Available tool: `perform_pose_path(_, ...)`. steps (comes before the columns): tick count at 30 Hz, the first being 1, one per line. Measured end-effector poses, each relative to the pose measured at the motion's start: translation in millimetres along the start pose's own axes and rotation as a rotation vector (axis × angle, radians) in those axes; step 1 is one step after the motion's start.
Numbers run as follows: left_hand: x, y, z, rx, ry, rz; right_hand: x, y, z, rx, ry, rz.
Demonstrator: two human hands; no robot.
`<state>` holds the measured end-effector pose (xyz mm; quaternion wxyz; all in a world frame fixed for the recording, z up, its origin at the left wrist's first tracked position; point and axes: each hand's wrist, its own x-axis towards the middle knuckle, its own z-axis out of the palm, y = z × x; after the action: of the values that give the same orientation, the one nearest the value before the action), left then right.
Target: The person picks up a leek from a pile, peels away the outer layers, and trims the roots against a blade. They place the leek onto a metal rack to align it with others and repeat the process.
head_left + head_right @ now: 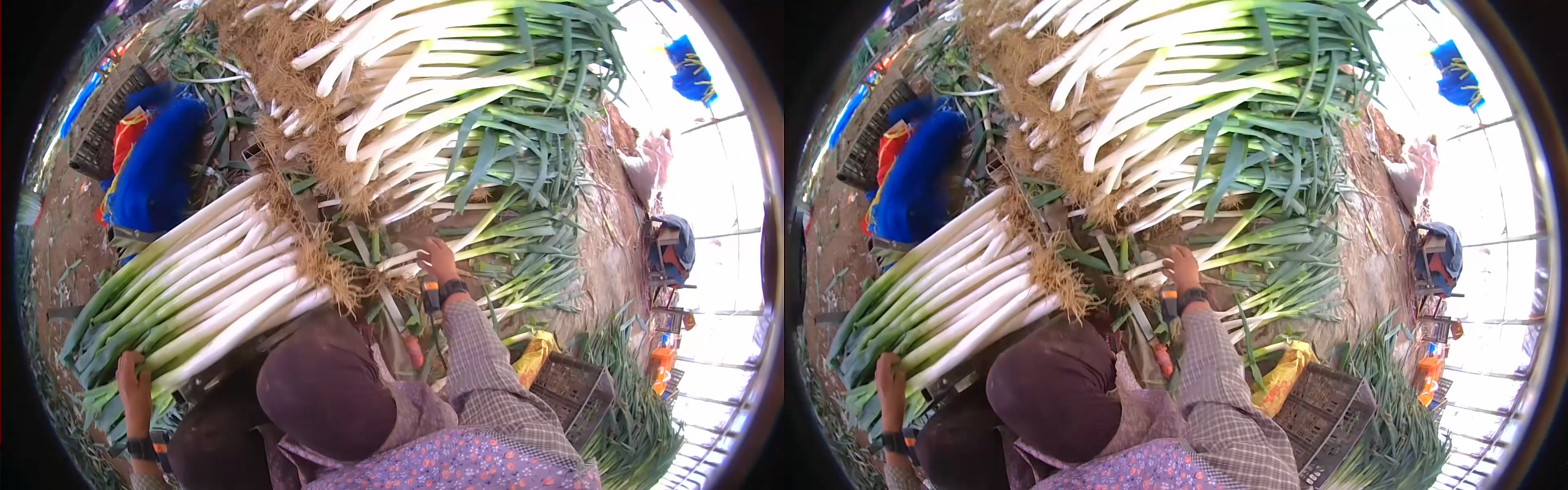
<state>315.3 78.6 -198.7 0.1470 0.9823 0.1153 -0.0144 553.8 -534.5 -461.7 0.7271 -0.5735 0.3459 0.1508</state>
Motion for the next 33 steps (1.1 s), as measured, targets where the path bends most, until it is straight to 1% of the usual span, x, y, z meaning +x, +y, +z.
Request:
perform_pose_path(1,-1,2,-1,-0.002,-0.005,-0.017,21,7,9,-0.034,-0.001,-0.074)
perform_pose_path(4,-3,-4,-2,0.0,-0.032,-0.06,75,-1,35,-0.157,0.03,-0.058)
perform_pose_path(6,-3,-6,0,0.001,-0.048,-0.084,103,-7,49,-0.165,0.062,-0.019)
perform_pose_path(8,-3,-6,-1,0.005,-0.055,-0.11,127,-6,63,-0.172,0.134,-0.06)
perform_pose_path(9,-2,-4,-4,-0.007,-0.1,-0.142,144,3,66,-0.174,0.189,-0.121)
perform_pose_path(10,-3,-5,-4,-0.028,-0.099,-0.152,160,13,68,-0.172,0.242,-0.185)
perform_pose_path(11,-3,-6,-4,-0.048,-0.094,-0.159,163,16,70,-0.15,0.289,-0.158)
perform_pose_path(12,-4,-6,-5,-0.07,-0.087,-0.164,154,10,79,-0.126,0.336,-0.131)
perform_pose_path(14,-4,-3,-4,-0.058,-0.061,-0.16,120,-4,82,-0.09,0.352,-0.07)
perform_pose_path(15,-4,-2,-3,-0.054,-0.046,-0.153,119,1,67,-0.126,0.184,-0.09)
perform_pose_path(16,-4,-1,-3,-0.057,-0.045,-0.147,115,13,59,-0.165,0.267,-0.14)
perform_pose_path(18,-2,1,-3,-0.064,-0.043,-0.127,120,64,31,-0.234,0.442,-0.239)
perform_pose_path(20,-3,-5,2,-0.038,-0.016,-0.1,66,84,13,-0.422,0.544,-0.315)
perform_pose_path(22,-5,-7,2,-0.01,-0.014,-0.073,-16,71,7,-0.422,0.376,-0.267)
perform_pose_path(24,-3,-4,-1,0.016,-0.032,-0.047,-40,83,-8,-0.409,0.362,-0.176)
perform_pose_path(25,-3,-3,-2,0.009,-0.019,-0.007,-26,110,-26,-0.359,0.397,-0.351)
perform_pose_path(26,-2,-5,0,0.009,-0.007,0.005,-35,94,-31,-0.326,0.292,-0.307)
perform_pose_path(28,-4,-10,2,0.01,0.008,0.024,-64,25,-43,-0.27,0.079,-0.212)
perform_pose_path(29,-5,-7,1,0.016,0.033,0.029,-95,-34,-47,-0.652,-0.101,-0.326)
perform_pose_path(31,-5,-7,2,0.009,0.037,0.042,-114,-123,-62,-0.633,-0.267,-0.38)
perform_pose_path(32,-4,-9,2,0.005,0.041,0.047,-117,-142,-68,-0.228,-0.25,-0.316)
perform_pose_path(33,-3,-9,3,-0.003,0.054,0.062,-128,-138,-69,-0.084,-0.161,-0.224)
